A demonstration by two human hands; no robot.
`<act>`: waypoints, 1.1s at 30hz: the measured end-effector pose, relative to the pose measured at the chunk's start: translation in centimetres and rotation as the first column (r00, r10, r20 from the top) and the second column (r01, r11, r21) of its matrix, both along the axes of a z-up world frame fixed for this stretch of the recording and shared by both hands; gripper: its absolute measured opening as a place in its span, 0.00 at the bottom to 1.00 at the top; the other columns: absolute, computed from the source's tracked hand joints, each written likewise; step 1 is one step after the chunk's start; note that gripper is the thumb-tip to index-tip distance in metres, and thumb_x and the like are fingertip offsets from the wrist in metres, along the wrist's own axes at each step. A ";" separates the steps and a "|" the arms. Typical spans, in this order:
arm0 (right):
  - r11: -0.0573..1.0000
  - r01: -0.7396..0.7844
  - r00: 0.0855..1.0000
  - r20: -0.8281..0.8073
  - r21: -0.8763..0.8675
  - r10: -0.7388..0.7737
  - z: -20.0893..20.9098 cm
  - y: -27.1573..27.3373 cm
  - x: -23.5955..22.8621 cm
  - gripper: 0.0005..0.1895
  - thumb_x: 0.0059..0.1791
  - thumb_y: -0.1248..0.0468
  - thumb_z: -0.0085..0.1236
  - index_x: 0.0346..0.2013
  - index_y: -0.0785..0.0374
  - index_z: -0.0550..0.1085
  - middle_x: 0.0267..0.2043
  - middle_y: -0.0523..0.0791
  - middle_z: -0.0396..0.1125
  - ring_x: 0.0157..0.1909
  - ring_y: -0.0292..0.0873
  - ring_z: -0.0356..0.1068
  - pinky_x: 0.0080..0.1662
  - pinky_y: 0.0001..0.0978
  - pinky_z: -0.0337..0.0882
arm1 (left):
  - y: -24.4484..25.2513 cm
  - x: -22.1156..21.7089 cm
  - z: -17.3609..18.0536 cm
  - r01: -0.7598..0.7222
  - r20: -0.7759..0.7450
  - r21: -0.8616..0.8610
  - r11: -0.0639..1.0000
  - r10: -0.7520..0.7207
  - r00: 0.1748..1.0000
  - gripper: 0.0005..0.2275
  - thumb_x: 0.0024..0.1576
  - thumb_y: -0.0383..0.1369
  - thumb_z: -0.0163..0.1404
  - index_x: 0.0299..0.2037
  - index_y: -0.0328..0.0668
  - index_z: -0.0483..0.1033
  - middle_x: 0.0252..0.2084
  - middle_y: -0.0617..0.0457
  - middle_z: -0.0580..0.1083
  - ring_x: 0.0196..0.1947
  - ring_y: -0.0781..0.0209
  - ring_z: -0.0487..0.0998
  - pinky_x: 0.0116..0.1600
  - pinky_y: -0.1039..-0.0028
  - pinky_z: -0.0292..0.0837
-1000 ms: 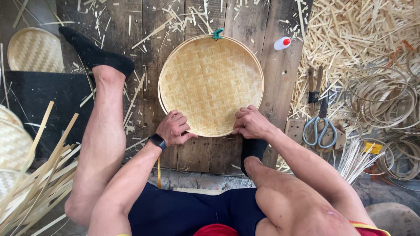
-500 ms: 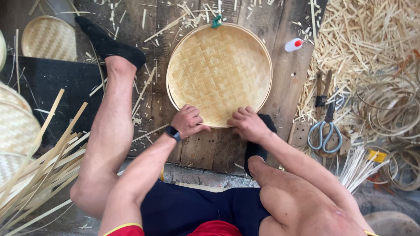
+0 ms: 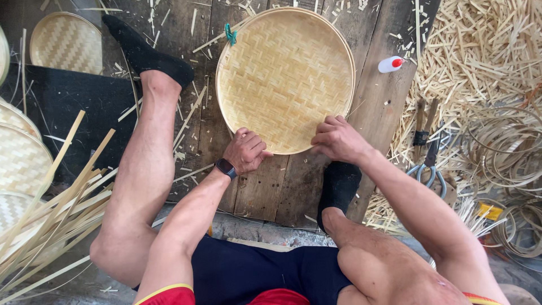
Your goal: The person assembles bamboo trays by fitting woven bamboo bases into circular frames, applying glue to the rims, and securing the components with small clips and a wooden pressing tool.
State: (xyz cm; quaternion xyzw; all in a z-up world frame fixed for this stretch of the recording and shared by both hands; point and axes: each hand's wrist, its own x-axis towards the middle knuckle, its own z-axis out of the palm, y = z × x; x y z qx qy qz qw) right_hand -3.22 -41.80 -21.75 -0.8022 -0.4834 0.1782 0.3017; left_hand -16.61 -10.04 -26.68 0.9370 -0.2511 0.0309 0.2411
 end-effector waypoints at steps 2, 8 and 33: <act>0.997 0.069 0.998 -0.002 -0.046 -0.069 -0.5 0.4 -0.7 0.05 0.43 0.60 0.66 0.31 0.55 0.81 0.35 0.39 0.71 0.46 0.44 0.67 0.51 0.40 0.64 | -0.5 0.0 -0.2 -0.028 -0.003 -0.001 1.000 0.028 1.000 0.12 0.63 0.43 0.53 0.32 0.47 0.75 0.32 0.57 0.72 0.40 0.59 0.73 0.58 0.62 0.59; 0.994 0.056 0.998 0.022 -0.093 -0.054 -1.6 0.3 -0.9 0.06 0.42 0.63 0.65 0.34 0.56 0.81 0.35 0.38 0.71 0.46 0.42 0.67 0.52 0.38 0.64 | -0.6 -0.1 0.3 -0.064 -0.008 -0.006 0.998 0.064 0.998 0.12 0.63 0.43 0.53 0.33 0.47 0.76 0.33 0.59 0.74 0.41 0.60 0.73 0.58 0.63 0.58; 0.990 0.097 0.993 0.078 -0.099 -0.089 -0.5 2.3 -2.1 0.15 0.31 0.58 0.70 0.28 0.58 0.79 0.34 0.42 0.70 0.43 0.46 0.67 0.49 0.41 0.66 | -0.8 -0.2 -0.5 -0.105 -0.205 -0.006 0.994 0.102 0.973 0.13 0.57 0.44 0.59 0.29 0.46 0.77 0.31 0.56 0.73 0.38 0.58 0.71 0.50 0.66 0.64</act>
